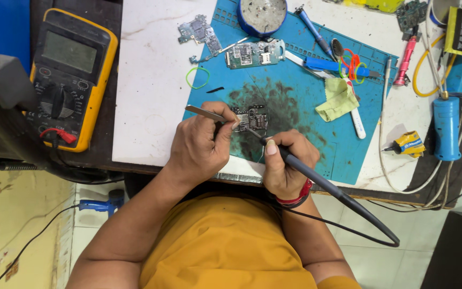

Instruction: The person solders components on a phone motherboard, holding the board steady with a tool in one hand while applying a soldering iron to the board with the other hand. They reposition the board and continue soldering different points on it throughout the clip.

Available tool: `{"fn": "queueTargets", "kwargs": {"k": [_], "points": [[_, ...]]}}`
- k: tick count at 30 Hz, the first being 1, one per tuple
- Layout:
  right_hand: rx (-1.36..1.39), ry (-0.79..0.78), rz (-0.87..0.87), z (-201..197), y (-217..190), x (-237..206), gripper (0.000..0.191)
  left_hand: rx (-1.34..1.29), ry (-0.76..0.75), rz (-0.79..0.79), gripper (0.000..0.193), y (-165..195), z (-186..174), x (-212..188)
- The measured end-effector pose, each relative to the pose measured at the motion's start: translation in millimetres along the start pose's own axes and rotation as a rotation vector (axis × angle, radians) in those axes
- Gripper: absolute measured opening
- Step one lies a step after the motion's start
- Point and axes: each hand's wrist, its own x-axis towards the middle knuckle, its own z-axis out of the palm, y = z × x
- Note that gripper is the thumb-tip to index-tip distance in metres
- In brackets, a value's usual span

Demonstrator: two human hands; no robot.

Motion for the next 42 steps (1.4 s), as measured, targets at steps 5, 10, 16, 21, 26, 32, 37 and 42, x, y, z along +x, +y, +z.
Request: {"fn": "queueTargets", "kwargs": {"k": [5, 10, 16, 21, 26, 32, 37, 42], "points": [[0.007, -0.005, -0.01, 0.9, 1.9, 0.8, 0.014, -0.034, -0.03, -0.053, 0.019, -0.9, 0.3, -0.1], [-0.008, -0.006, -0.019, 3.2, 2.3, 0.3, 0.013, -0.027, -0.023, -0.03, 0.02, -2.6, 0.2, -0.6], [-0.021, -0.017, 0.005, 3.8, 1.9, -0.2, 0.014, -0.048, -0.021, -0.051, 0.02, -1.6, 0.2, -0.6], [-0.033, -0.021, -0.001, 4.2, 2.0, -0.1, 0.014, -0.045, -0.022, -0.035, 0.021, -1.8, 0.1, -0.6], [-0.036, -0.016, 0.006, 4.6, 1.3, -0.1, 0.014, -0.04, -0.023, -0.034, 0.021, -1.7, 0.2, -0.4], [-0.037, -0.019, -0.005, 4.3, 1.3, 0.0, 0.014, -0.045, -0.023, -0.03, 0.021, -1.6, 0.2, 0.2], [-0.033, -0.018, 0.004, 4.3, 1.6, 0.1, 0.014, -0.058, -0.025, -0.04, 0.02, -1.6, 0.5, -0.2], [-0.035, -0.016, -0.002, 4.3, 2.1, -0.3, 0.014, -0.043, -0.021, -0.032, 0.02, -1.9, 0.6, -0.6]]}}
